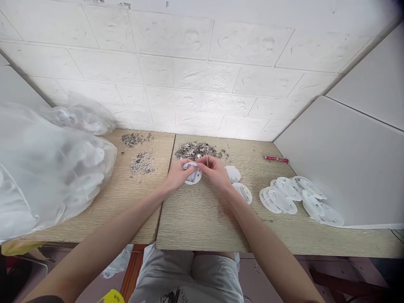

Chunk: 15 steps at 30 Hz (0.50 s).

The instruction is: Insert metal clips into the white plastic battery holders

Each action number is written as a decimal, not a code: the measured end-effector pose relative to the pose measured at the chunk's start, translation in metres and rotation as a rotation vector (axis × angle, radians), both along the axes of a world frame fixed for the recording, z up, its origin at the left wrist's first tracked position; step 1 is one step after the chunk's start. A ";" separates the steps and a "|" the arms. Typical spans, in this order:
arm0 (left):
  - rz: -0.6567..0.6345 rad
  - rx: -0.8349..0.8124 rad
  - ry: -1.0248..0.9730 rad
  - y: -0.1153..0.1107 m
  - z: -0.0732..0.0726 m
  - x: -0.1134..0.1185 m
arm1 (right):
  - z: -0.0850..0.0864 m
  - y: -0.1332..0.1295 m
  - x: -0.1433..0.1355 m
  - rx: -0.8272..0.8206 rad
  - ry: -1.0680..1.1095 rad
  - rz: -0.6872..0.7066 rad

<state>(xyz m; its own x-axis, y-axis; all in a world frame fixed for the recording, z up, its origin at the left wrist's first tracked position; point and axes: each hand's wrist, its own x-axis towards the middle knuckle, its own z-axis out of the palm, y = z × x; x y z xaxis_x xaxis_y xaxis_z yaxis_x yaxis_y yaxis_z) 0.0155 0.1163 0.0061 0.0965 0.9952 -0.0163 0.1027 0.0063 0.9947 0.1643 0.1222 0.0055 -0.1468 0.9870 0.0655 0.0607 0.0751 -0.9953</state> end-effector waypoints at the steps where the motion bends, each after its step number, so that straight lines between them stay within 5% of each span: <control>1: -0.008 -0.001 -0.004 0.000 0.000 0.000 | 0.000 0.000 0.000 0.001 -0.005 0.006; 8: -0.004 -0.089 -0.202 0.002 0.002 -0.001 | 0.002 0.001 0.001 -0.032 0.080 0.007; 15: -0.257 -0.199 -0.630 0.003 0.013 -0.006 | 0.003 0.009 0.010 -0.182 0.358 -0.099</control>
<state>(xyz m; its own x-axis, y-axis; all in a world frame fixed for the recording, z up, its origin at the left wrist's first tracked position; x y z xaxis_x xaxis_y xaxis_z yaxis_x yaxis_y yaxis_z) 0.0095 0.1190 0.0194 0.3791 0.9234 -0.0595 -0.4691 0.2472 0.8479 0.1745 0.1314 0.0084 -0.0506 0.9954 -0.0816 -0.2935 -0.0929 -0.9514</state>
